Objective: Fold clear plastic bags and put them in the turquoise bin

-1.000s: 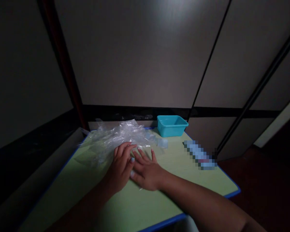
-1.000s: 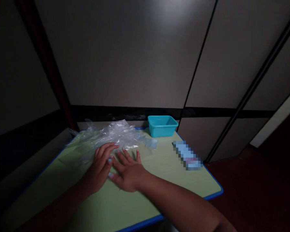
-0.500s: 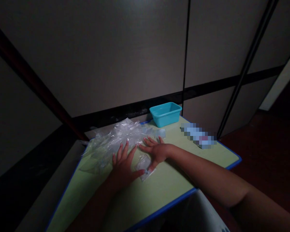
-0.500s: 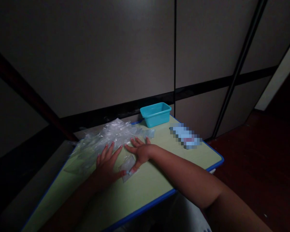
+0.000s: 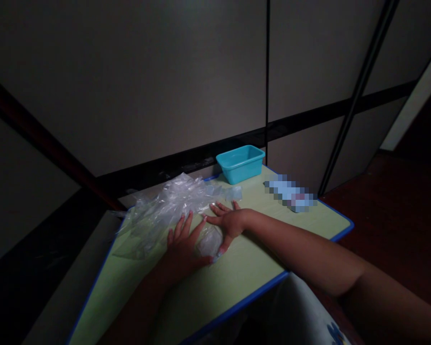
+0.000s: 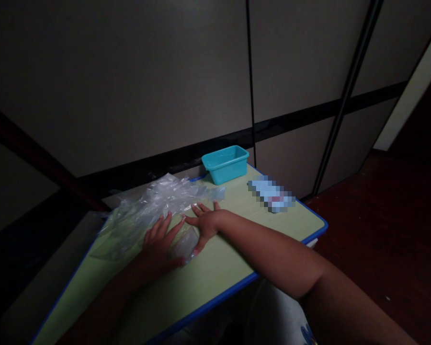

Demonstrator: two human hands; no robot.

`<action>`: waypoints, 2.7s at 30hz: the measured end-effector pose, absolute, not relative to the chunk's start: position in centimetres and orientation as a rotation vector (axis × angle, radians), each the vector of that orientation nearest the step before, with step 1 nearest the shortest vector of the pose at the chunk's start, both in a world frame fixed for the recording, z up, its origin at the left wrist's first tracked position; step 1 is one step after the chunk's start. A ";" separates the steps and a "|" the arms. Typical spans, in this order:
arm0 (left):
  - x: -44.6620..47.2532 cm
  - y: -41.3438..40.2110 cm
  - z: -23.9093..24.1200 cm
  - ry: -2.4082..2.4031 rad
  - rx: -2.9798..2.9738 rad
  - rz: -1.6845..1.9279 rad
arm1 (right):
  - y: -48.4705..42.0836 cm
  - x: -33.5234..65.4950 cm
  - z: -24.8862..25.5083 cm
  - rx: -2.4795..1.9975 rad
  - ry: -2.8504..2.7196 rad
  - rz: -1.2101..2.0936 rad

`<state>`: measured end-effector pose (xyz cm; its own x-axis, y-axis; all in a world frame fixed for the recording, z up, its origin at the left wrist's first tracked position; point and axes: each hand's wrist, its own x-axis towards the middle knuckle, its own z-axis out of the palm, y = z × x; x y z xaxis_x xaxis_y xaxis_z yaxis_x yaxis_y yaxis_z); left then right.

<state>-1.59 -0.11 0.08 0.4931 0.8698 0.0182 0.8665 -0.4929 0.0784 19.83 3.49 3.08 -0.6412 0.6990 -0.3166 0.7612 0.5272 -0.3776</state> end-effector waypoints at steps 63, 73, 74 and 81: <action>-1.5 0.4 -0.3 1.487 2.328 0.919 | 3.8 17.7 1.8 1.180 2.313 -2.633; -0.4 -0.1 1.5 1.137 1.283 1.073 | 2.6 18.3 3.5 0.968 2.949 -2.626; -0.2 -0.2 1.7 1.053 1.157 1.043 | 2.4 18.4 3.7 0.935 2.988 -2.634; 0.3 -0.5 2.0 0.801 0.756 0.955 | 2.0 18.5 4.2 0.808 3.029 -2.754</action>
<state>0.30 -0.50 2.01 0.3512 0.9037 -0.2448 -0.3978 0.3807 0.8348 18.49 1.97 4.23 -0.4569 0.7790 0.4295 -0.3537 0.2839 -0.8912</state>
